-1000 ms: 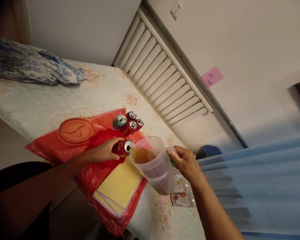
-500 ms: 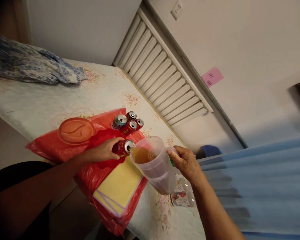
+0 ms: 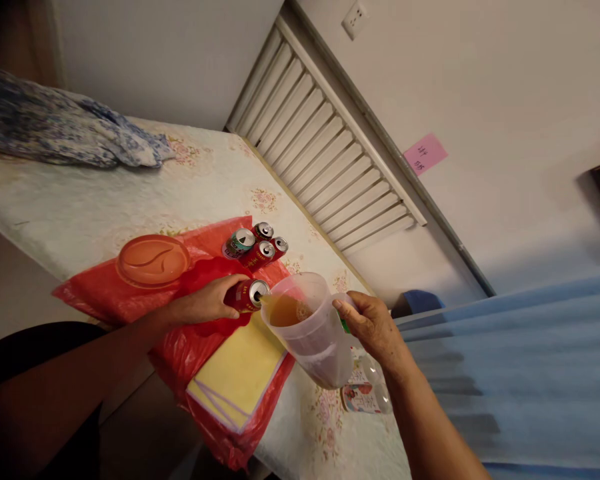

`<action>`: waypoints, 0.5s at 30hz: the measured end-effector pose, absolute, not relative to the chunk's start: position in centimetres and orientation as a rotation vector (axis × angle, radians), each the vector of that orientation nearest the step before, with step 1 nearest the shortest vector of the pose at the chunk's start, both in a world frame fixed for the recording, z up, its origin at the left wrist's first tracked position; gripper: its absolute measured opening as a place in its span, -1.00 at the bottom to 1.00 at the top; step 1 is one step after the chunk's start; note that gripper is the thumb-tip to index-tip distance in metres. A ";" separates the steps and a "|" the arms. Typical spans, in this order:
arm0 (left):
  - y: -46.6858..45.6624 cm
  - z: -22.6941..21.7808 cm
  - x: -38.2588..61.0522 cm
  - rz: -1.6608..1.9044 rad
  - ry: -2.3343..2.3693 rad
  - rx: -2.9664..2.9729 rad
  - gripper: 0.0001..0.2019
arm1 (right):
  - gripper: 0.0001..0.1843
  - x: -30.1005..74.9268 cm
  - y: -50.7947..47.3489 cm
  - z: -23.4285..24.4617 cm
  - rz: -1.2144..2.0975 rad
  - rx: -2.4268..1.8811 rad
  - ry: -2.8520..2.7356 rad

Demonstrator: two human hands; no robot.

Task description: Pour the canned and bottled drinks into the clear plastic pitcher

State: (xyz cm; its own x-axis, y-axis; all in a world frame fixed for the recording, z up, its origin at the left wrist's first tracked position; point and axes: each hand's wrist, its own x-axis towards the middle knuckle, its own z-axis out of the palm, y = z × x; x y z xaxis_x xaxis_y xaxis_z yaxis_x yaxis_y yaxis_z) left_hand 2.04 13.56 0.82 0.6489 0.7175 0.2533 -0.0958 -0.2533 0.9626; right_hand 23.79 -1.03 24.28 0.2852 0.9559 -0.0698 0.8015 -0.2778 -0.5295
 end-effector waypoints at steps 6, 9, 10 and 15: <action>13.6 0.8 1.9 0.815 0.502 1.662 -0.42 | -0.35 23.3 -0.9 24.5 0.530 -2.193 -1.592; 13.8 0.5 2.0 0.800 0.506 1.683 -0.39 | -0.34 23.0 -0.9 24.6 0.524 -2.207 -1.600; 13.8 0.4 2.0 0.800 0.508 1.689 -0.38 | -0.34 23.0 -1.0 24.6 0.523 -2.207 -1.600; 13.9 0.6 2.0 0.772 0.521 1.715 -0.39 | -0.35 23.5 -1.0 24.0 0.536 -2.186 -1.592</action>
